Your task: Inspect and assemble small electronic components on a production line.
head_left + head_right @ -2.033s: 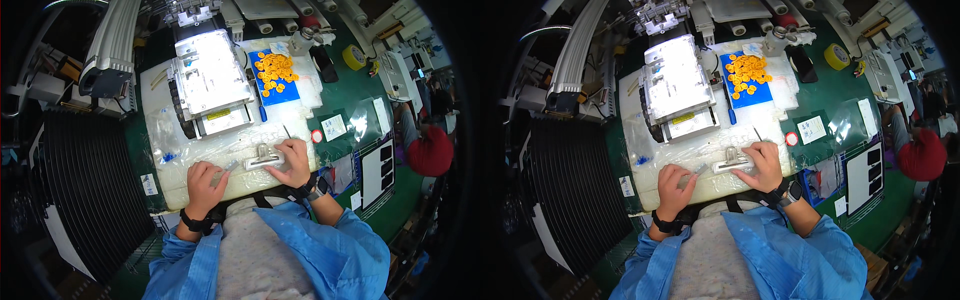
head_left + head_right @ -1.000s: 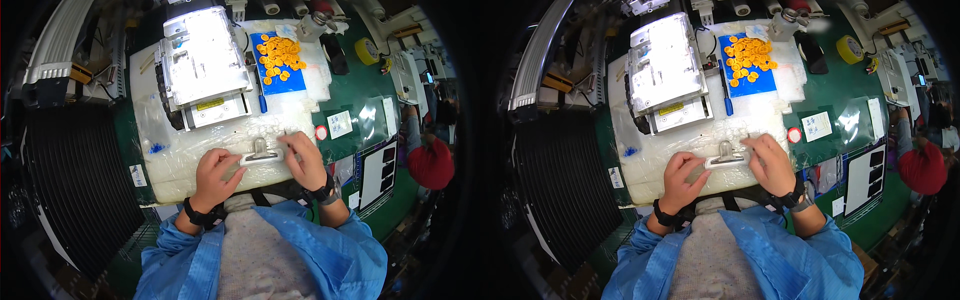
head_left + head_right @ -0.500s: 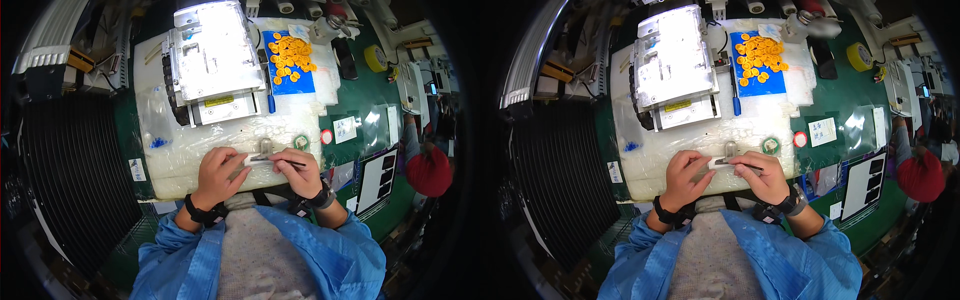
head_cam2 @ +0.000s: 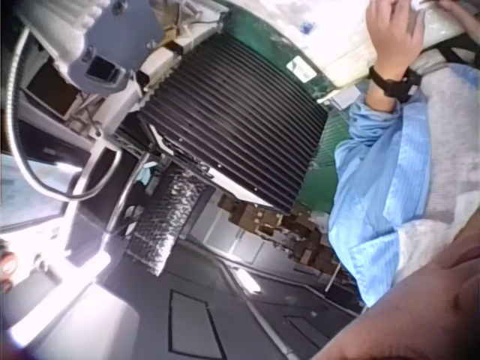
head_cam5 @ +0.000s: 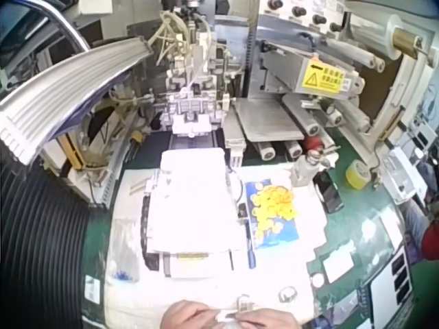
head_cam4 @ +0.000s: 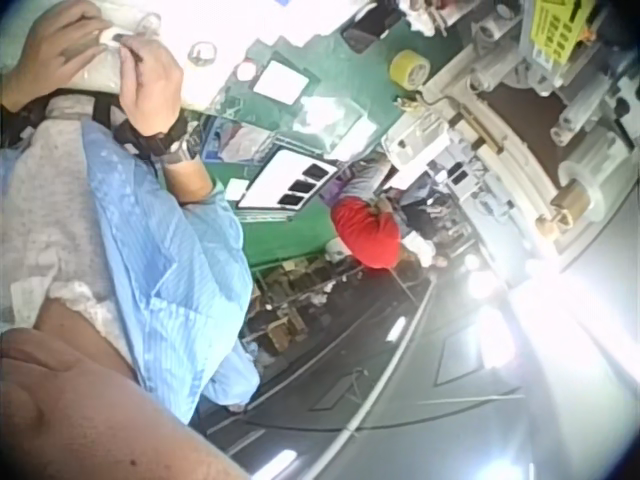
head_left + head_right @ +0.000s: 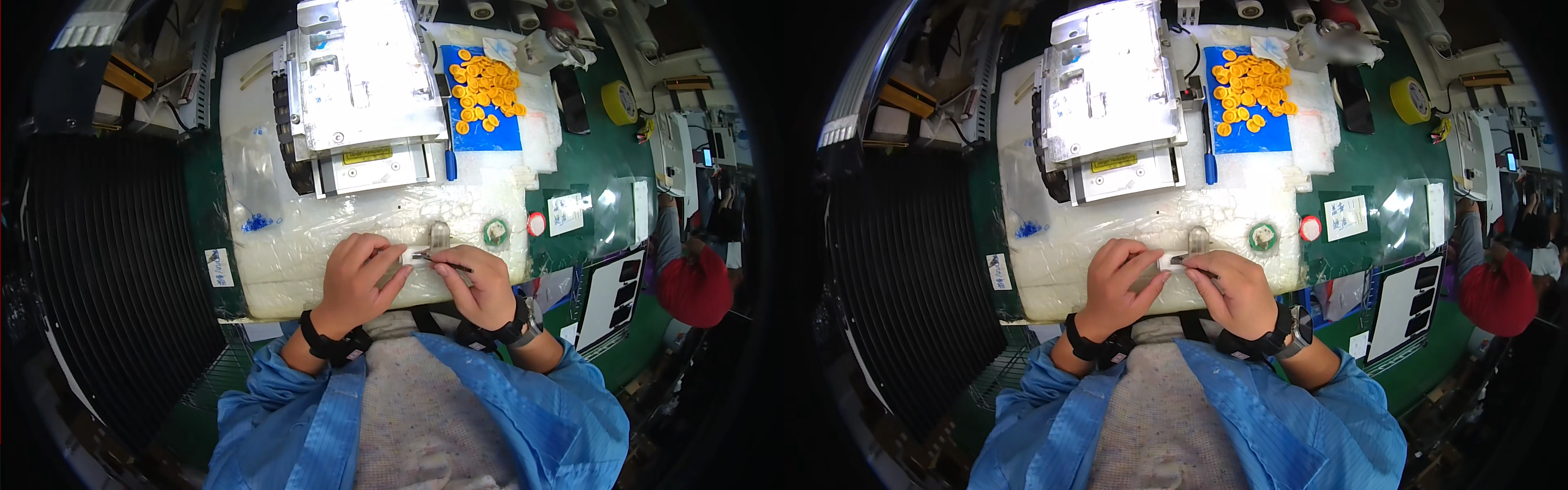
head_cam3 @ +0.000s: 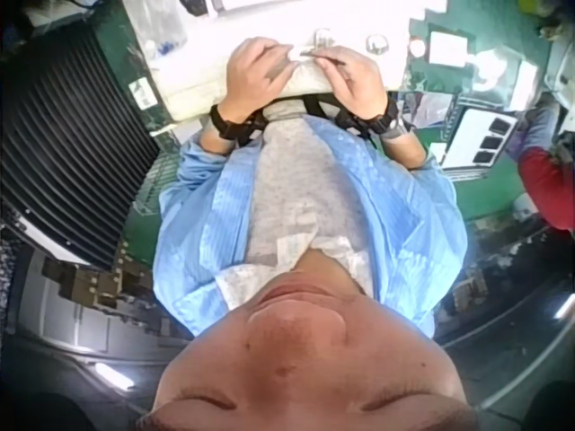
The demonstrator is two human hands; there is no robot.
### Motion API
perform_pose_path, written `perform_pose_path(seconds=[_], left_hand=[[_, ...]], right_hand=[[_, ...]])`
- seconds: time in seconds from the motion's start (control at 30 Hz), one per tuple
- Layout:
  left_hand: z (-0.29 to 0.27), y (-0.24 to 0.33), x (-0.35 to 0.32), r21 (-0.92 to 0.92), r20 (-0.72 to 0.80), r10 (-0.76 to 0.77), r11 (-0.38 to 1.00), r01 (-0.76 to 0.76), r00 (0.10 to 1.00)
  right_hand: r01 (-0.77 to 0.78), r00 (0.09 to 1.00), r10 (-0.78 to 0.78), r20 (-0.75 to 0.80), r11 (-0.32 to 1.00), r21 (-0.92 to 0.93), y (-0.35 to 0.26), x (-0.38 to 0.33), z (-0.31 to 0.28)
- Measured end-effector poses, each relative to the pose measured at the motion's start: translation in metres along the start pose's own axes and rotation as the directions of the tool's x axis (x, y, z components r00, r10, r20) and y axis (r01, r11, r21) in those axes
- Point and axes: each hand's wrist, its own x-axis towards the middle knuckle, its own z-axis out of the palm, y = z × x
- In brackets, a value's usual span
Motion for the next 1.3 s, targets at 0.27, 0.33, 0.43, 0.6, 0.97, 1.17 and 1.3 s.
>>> perform_pose_path(seconds=[0.27, 0.33, 0.43, 0.6, 0.97, 1.17, 1.3], left_hand=[[0.000, 0.000, 0.001, -0.010, -0.008, 0.003, 1.000, -0.003, 1.000], [0.000, -0.001, -0.001, -0.006, 0.003, -0.008, 1.000, 0.008, 1.000], [0.000, -0.001, -0.001, -0.004, 0.014, -0.017, 1.000, 0.017, 1.000], [0.000, -0.002, -0.001, -0.013, 0.012, -0.021, 1.000, 0.021, 1.000], [0.000, -0.002, 0.000, -0.017, -0.001, 0.000, 1.000, 0.000, 1.000], [0.001, 0.000, 0.001, -0.008, 0.002, -0.019, 1.000, 0.019, 1.000], [0.001, 0.000, 0.000, 0.001, 0.011, -0.026, 1.000, 0.026, 1.000]], right_hand=[[0.038, 0.999, -0.038, 0.005, 0.998, -0.052, -0.003, 0.000, 0.000], [0.047, 0.999, -0.045, 0.028, 0.997, -0.066, -0.005, 0.000, -0.001], [0.060, 0.998, -0.057, 0.028, 0.995, -0.084, -0.005, 0.000, 0.000], [0.152, 0.988, -0.150, 0.020, 0.971, -0.185, -0.006, 0.000, 0.002], [0.288, 0.955, -0.295, 0.028, 0.902, -0.321, 0.000, -0.009, -0.005], [0.187, 0.975, -0.210, -0.070, 0.950, -0.252, 0.010, -0.021, -0.017], [-0.005, 0.987, -0.047, -0.153, 0.945, -0.326, 0.015, -0.031, -0.036]])
